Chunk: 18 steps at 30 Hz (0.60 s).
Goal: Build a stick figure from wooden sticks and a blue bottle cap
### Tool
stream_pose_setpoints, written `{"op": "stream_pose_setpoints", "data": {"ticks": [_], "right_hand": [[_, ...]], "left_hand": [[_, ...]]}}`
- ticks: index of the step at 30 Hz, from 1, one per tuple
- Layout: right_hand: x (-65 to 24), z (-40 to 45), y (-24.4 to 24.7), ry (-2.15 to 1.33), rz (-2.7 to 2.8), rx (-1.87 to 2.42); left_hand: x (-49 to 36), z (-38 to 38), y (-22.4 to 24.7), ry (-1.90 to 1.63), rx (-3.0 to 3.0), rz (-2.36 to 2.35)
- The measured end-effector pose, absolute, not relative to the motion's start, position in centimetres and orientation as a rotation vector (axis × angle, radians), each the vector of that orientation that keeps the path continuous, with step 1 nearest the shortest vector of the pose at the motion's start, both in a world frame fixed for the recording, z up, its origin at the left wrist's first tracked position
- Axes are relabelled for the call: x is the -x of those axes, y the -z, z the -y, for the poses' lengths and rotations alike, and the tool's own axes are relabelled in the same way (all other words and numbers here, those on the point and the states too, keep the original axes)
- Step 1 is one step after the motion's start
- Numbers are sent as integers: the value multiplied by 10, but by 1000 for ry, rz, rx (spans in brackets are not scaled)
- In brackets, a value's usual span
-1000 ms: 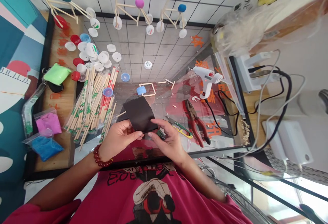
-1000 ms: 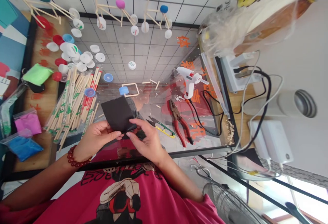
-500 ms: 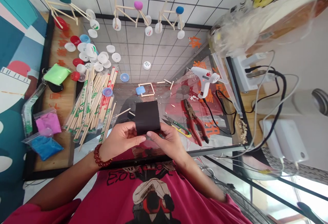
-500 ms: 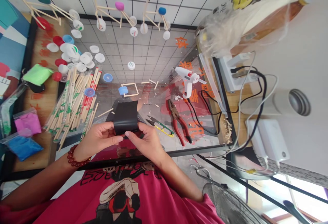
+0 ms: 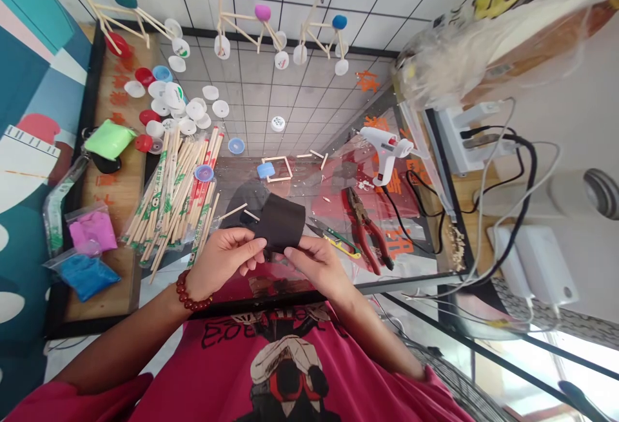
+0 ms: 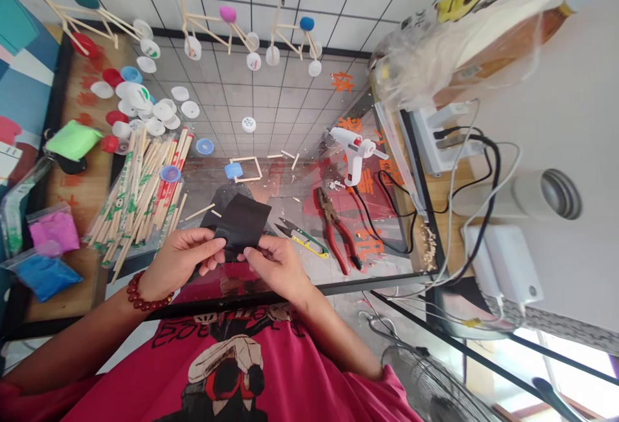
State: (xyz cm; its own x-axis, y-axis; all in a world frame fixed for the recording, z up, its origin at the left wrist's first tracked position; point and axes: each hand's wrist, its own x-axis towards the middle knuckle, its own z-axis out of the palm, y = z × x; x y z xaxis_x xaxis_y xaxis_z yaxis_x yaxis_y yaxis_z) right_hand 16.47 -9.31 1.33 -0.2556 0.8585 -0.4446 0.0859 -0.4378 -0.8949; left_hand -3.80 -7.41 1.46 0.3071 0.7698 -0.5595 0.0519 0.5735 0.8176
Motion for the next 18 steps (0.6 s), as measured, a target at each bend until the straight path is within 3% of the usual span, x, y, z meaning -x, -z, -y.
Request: {"op": "stream_pose_setpoints", "data": {"ticks": [18], "right_hand": [[-159, 92, -11, -1653, 1119, 1385]], "left_hand": [[39, 76, -12, -596, -920, -1221]]}}
